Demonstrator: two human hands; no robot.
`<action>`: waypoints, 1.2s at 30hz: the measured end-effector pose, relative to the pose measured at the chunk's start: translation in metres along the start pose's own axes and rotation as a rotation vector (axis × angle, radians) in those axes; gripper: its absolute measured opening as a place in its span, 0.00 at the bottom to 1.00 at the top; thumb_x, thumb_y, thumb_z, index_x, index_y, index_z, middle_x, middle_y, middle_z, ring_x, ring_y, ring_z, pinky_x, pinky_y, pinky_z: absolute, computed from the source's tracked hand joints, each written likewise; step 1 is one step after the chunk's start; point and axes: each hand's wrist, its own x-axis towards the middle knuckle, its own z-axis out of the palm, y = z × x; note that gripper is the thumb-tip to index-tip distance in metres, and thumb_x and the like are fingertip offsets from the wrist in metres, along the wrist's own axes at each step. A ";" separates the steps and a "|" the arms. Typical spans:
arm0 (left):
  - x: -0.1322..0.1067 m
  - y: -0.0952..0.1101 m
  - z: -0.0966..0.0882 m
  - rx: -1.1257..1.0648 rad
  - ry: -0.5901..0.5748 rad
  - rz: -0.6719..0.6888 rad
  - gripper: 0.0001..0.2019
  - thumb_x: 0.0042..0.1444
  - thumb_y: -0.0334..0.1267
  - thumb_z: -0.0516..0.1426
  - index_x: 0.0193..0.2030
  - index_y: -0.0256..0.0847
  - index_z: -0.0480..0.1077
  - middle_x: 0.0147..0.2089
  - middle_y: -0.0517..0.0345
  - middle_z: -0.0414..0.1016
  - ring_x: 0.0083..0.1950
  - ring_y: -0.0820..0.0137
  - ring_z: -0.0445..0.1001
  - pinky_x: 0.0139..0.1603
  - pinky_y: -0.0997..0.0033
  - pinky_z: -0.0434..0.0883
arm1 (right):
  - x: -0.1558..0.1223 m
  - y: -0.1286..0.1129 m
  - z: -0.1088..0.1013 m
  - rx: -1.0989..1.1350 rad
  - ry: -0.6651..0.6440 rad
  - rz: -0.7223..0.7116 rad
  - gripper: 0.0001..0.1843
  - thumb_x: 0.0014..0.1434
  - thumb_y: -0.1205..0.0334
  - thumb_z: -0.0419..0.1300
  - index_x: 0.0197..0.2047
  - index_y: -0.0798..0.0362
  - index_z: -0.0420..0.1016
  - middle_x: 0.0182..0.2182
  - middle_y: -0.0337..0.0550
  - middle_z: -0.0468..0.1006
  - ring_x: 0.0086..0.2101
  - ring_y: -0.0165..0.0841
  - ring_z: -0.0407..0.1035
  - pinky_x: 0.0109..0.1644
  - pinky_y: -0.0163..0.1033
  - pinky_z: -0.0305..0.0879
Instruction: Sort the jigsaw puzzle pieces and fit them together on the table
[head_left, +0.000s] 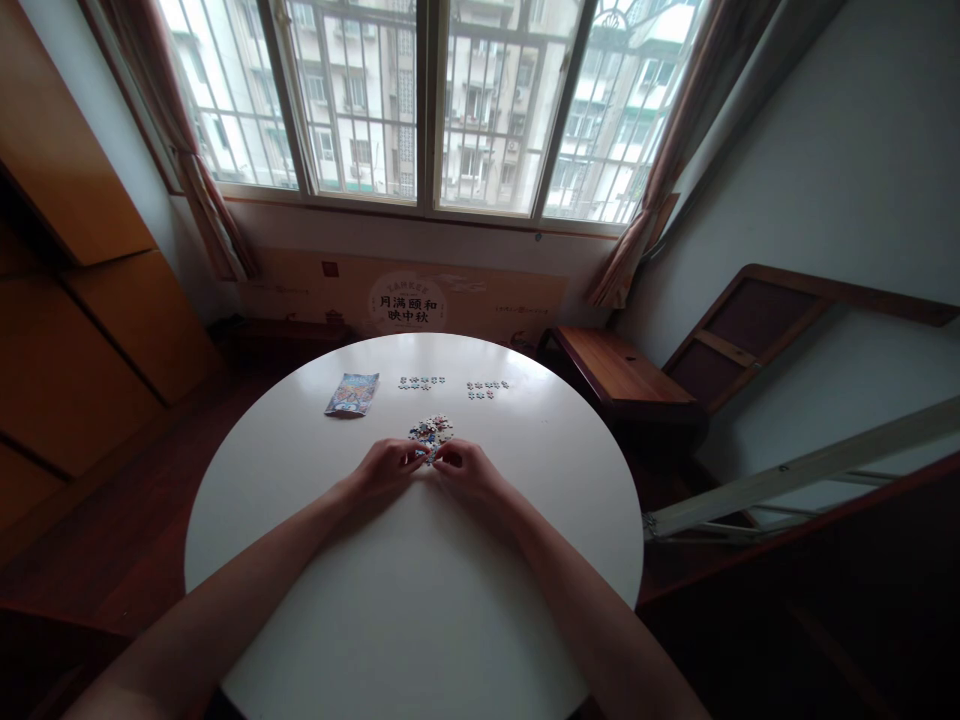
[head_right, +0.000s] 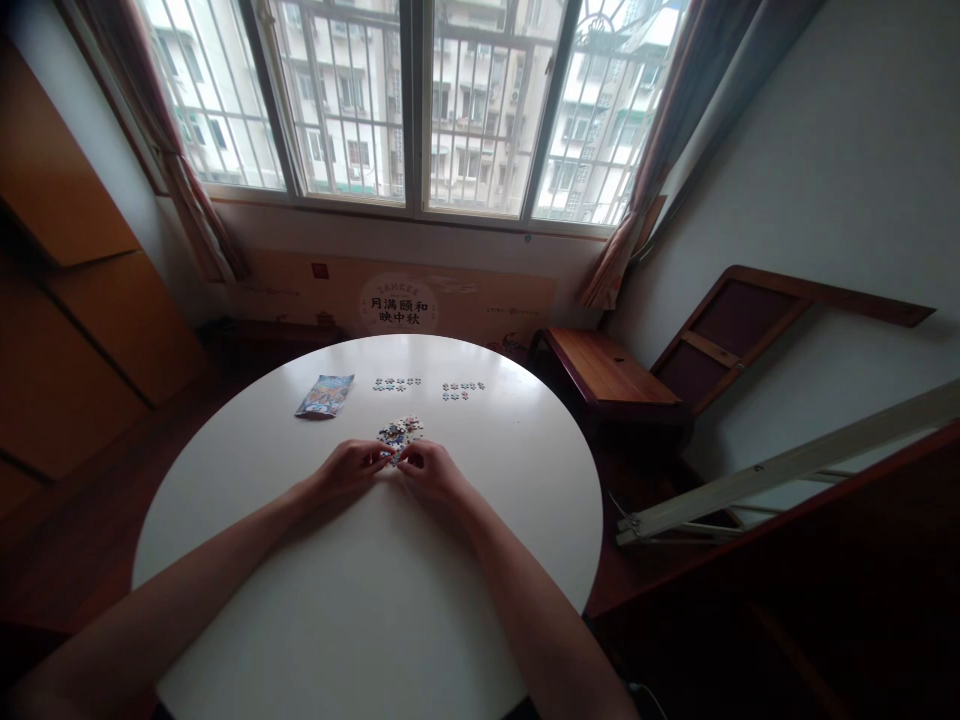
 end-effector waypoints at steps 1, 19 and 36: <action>0.000 0.001 0.000 0.004 0.000 -0.002 0.12 0.57 0.39 0.55 0.43 0.40 0.77 0.25 0.59 0.74 0.25 0.77 0.68 0.29 0.80 0.62 | 0.000 0.000 0.000 -0.002 0.002 -0.002 0.05 0.52 0.64 0.61 0.32 0.56 0.76 0.25 0.38 0.71 0.26 0.26 0.61 0.31 0.31 0.58; 0.001 0.005 -0.002 -0.021 0.007 -0.024 0.12 0.55 0.39 0.56 0.41 0.39 0.77 0.25 0.59 0.74 0.24 0.77 0.67 0.28 0.81 0.62 | 0.000 0.002 0.001 0.003 0.002 -0.004 0.05 0.52 0.63 0.61 0.31 0.55 0.76 0.25 0.38 0.70 0.26 0.26 0.61 0.31 0.31 0.57; 0.000 0.005 -0.002 -0.023 0.006 -0.025 0.12 0.56 0.39 0.56 0.41 0.39 0.77 0.25 0.59 0.75 0.25 0.76 0.68 0.29 0.80 0.62 | 0.001 0.002 0.001 0.002 0.000 -0.007 0.04 0.51 0.65 0.61 0.32 0.56 0.76 0.25 0.37 0.70 0.26 0.26 0.61 0.30 0.30 0.57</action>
